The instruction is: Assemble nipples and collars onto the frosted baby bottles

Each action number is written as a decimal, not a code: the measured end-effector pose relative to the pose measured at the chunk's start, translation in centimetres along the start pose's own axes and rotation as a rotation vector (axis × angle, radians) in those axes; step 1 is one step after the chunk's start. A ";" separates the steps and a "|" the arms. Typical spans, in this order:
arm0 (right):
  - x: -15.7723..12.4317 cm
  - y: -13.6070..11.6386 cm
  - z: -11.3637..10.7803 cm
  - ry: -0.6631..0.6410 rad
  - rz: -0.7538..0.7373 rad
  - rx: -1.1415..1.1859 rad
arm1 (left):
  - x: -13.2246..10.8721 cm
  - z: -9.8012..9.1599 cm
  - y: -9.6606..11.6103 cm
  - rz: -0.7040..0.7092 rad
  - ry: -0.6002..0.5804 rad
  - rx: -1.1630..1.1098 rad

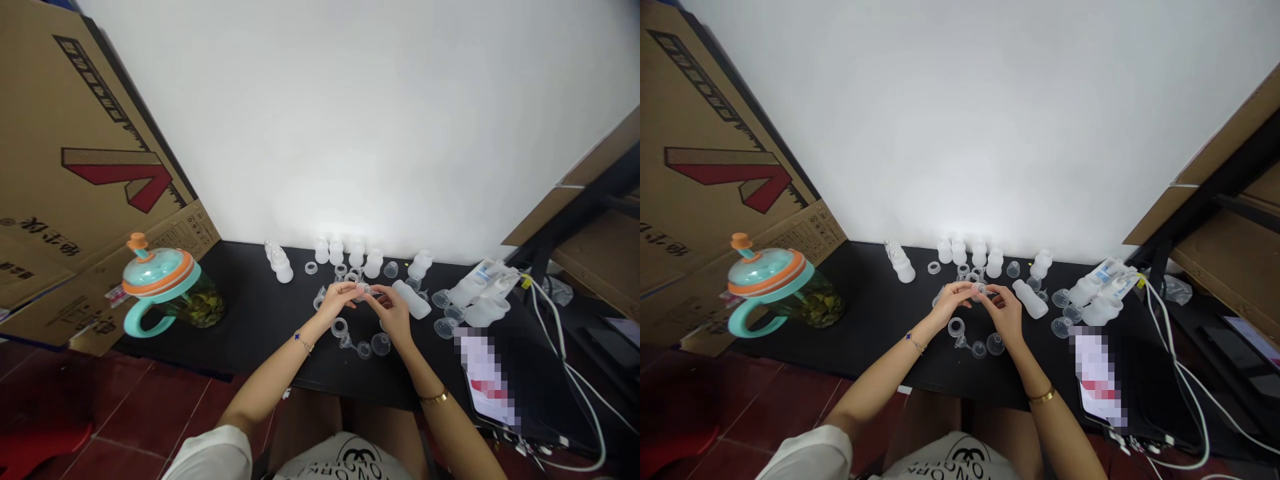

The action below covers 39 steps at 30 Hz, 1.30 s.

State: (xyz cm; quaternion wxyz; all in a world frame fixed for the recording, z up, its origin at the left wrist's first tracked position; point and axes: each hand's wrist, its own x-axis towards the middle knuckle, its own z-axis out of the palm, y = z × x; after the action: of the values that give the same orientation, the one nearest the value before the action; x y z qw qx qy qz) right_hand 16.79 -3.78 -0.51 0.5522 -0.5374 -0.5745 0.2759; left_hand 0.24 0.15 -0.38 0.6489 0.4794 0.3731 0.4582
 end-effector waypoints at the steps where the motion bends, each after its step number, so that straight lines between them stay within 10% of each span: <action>1: 0.0 0.0 0.0 -0.009 0.001 0.003 | 0.0 0.0 0.0 -0.002 0.008 -0.011; 39: 0.0 0.2 0.0 -0.003 -0.018 -0.001 | -0.4 0.1 0.5 0.004 -0.068 0.049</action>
State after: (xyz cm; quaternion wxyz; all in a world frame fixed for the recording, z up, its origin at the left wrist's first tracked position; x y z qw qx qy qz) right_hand 16.89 -3.73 -0.72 0.5535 -0.5319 -0.5805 0.2714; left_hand 0.13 -0.17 0.11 0.6485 0.5111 0.3608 0.4336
